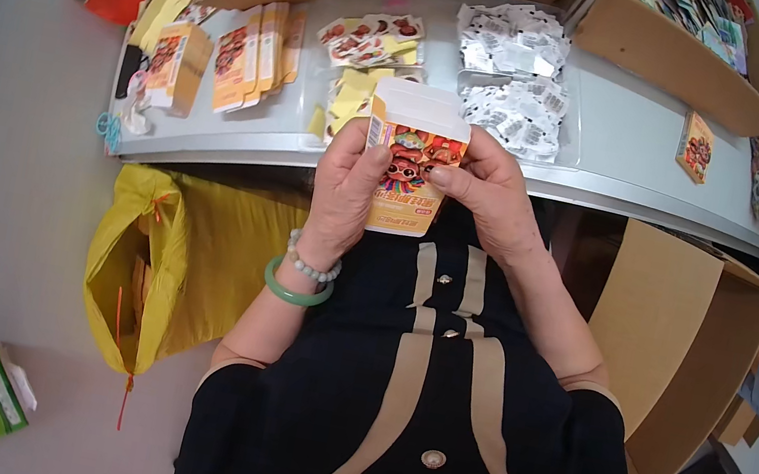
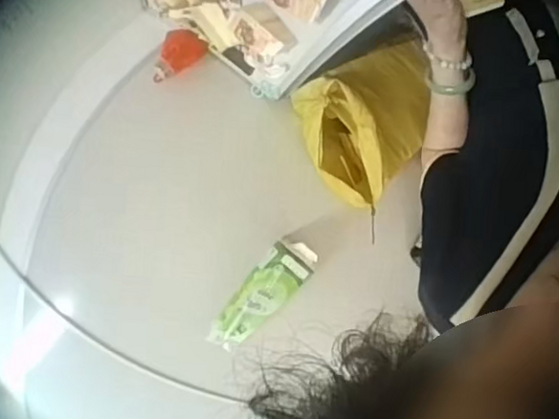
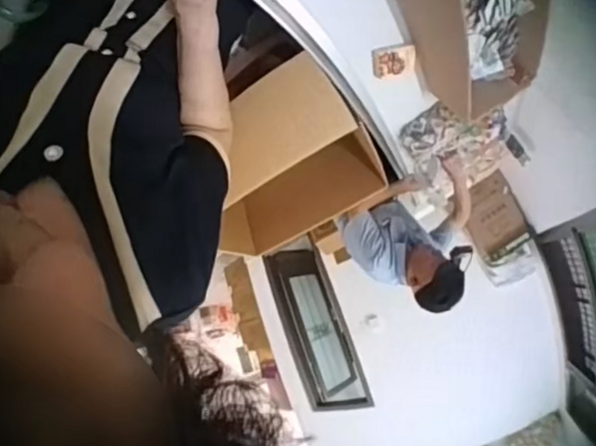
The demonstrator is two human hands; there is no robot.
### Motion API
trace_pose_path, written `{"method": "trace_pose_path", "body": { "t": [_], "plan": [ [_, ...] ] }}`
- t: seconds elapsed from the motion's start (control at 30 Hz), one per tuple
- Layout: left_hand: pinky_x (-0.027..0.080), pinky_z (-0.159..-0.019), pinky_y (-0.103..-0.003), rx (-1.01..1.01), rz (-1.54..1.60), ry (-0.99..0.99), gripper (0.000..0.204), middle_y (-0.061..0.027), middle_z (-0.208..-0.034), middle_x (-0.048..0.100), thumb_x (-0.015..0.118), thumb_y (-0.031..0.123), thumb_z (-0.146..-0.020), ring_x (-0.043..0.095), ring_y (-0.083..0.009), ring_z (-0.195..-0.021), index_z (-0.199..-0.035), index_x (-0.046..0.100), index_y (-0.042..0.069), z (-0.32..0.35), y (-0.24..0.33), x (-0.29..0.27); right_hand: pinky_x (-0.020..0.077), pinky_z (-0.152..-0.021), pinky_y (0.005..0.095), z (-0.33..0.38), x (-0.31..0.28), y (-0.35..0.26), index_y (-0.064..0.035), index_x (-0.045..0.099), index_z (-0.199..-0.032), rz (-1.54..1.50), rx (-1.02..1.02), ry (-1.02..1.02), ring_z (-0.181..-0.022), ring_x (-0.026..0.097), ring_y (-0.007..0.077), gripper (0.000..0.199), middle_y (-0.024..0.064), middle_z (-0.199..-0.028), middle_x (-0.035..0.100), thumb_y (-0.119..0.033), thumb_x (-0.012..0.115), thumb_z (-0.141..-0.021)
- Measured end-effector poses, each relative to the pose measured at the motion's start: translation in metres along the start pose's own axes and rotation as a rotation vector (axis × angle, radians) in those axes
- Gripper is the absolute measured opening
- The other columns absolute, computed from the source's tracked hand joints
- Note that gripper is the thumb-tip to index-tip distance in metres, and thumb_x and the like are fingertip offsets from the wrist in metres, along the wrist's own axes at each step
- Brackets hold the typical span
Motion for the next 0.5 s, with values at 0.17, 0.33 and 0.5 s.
{"method": "trace_pose_path", "body": {
  "t": [0.17, 0.33, 0.5],
  "plan": [
    [0.047, -0.083, -0.026, -0.048, -0.096, -0.048, 0.027, -0.0063, -0.103, 0.061, 0.064, 0.012, -0.085, 0.058, -0.0108, -0.091, -0.106, 0.054, -0.001, -0.008, 0.0, 0.008, 0.0467, -0.084, 0.025, 0.002, -0.016, -0.017, -0.0019, 0.052, -0.107, 0.077, -0.023, 0.075, -0.093, 0.058, 0.0097, 0.026, 0.0054, -0.102, 0.061, -0.004, 0.062, -0.084],
    [0.048, -0.084, -0.026, -0.134, -0.007, -0.1, 0.033, -0.0068, -0.105, 0.062, 0.069, 0.01, -0.081, 0.059, -0.0117, -0.095, -0.109, 0.055, -0.001, -0.003, 0.0, 0.019, 0.0453, -0.082, 0.0236, 0.026, -0.011, -0.044, 0.0004, 0.044, -0.121, 0.172, -0.159, 0.066, -0.091, 0.058, 0.0109, 0.041, 0.0081, -0.102, 0.06, -0.002, 0.062, -0.084],
    [0.047, -0.086, -0.026, -0.194, 0.002, -0.165, 0.034, -0.0078, -0.105, 0.062, 0.068, 0.007, -0.082, 0.059, -0.0116, -0.095, -0.112, 0.053, -0.001, 0.003, -0.005, 0.033, 0.0457, -0.084, 0.0271, 0.053, -0.019, -0.046, 0.0001, 0.049, -0.126, 0.36, -0.32, 0.12, -0.099, 0.056, 0.0143, 0.044, 0.0099, -0.111, 0.058, -0.003, 0.062, -0.084]
  ]
}}
Point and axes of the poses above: each hand's wrist, its own z-axis away from the middle knuckle, its own x-axis out of the palm, y = z × x, the point moved 8 cm from there along -z, towards the middle knuckle
